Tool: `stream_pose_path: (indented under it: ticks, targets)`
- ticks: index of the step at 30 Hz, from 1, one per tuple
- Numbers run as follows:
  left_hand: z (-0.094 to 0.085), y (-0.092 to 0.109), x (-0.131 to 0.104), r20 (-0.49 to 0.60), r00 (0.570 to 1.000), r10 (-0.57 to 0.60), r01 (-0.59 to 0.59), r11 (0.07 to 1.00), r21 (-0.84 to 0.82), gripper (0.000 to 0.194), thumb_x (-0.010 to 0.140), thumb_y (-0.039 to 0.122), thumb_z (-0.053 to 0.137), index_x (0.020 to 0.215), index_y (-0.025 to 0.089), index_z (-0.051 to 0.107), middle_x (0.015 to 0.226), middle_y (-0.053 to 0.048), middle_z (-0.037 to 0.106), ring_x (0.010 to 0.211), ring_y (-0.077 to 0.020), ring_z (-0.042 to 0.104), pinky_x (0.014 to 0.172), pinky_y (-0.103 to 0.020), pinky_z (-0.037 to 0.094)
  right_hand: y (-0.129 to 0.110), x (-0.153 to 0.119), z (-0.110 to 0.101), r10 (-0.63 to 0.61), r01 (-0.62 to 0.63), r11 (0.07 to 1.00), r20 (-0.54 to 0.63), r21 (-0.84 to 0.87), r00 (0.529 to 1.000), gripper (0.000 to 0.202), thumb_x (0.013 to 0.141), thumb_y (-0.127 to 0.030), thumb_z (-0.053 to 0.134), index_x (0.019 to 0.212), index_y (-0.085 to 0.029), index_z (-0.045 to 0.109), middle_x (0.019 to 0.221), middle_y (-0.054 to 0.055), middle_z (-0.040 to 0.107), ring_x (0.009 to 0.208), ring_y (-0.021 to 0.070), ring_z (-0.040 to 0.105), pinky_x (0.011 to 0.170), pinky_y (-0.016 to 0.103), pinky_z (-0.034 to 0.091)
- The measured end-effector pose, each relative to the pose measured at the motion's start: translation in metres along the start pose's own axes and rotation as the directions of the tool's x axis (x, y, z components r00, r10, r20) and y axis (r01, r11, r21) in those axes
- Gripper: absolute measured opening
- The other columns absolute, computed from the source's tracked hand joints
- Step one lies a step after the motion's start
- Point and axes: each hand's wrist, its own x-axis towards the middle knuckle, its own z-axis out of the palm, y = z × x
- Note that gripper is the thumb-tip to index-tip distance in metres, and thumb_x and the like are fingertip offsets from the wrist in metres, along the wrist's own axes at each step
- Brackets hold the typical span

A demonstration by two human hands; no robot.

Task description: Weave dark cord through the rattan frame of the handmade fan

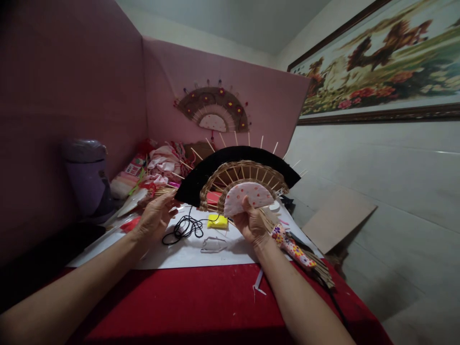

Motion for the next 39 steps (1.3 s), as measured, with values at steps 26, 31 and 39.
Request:
stream_pose_path:
  ticks: [26, 31, 39]
  targets:
    - [0.0035, -0.0023, -0.0058, 0.022, 0.993, -0.116, 0.116, 0.993, 0.003, 0.026, 0.057, 0.037, 0.071, 0.066, 0.016, 0.059, 0.066, -0.002, 0.062, 0.065, -0.0141, 0.050, 0.061, -0.027, 0.033, 0.0009, 0.0013, 0.0013, 0.008, -0.006, 0.998, -0.039, 0.066, 0.999, 0.033, 0.074, -0.024, 0.066, 0.105, -0.026, 0.057, 0.093, -0.002, 0.070, 0.080, 0.0122, 0.066, 0.078, 0.028, 0.053]
    - [0.0034, -0.0035, -0.0058, 0.028, 0.992, -0.126, 0.125, 0.992, 0.031, 0.024, 0.058, 0.034, 0.071, 0.069, 0.015, 0.062, 0.068, -0.003, 0.062, 0.066, -0.0154, 0.050, 0.062, -0.027, 0.034, 0.0023, 0.0023, -0.0011, -0.008, 0.009, 0.997, -0.014, 0.072, 1.000, 0.033, 0.073, -0.023, 0.067, 0.105, -0.027, 0.057, 0.093, -0.002, 0.069, 0.081, 0.0122, 0.065, 0.079, 0.029, 0.053]
    - [-0.0001, -0.0072, -0.0044, 0.076, 0.989, -0.126, 0.118, 0.988, 0.098, 0.030, 0.059, 0.040, 0.071, 0.073, 0.014, 0.063, 0.074, -0.005, 0.063, 0.068, -0.0149, 0.050, 0.061, -0.026, 0.034, 0.0026, 0.0034, -0.0024, -0.017, 0.018, 0.997, -0.013, 0.073, 1.000, 0.033, 0.072, -0.022, 0.067, 0.104, -0.026, 0.057, 0.093, -0.002, 0.069, 0.083, 0.0126, 0.065, 0.080, 0.029, 0.053]
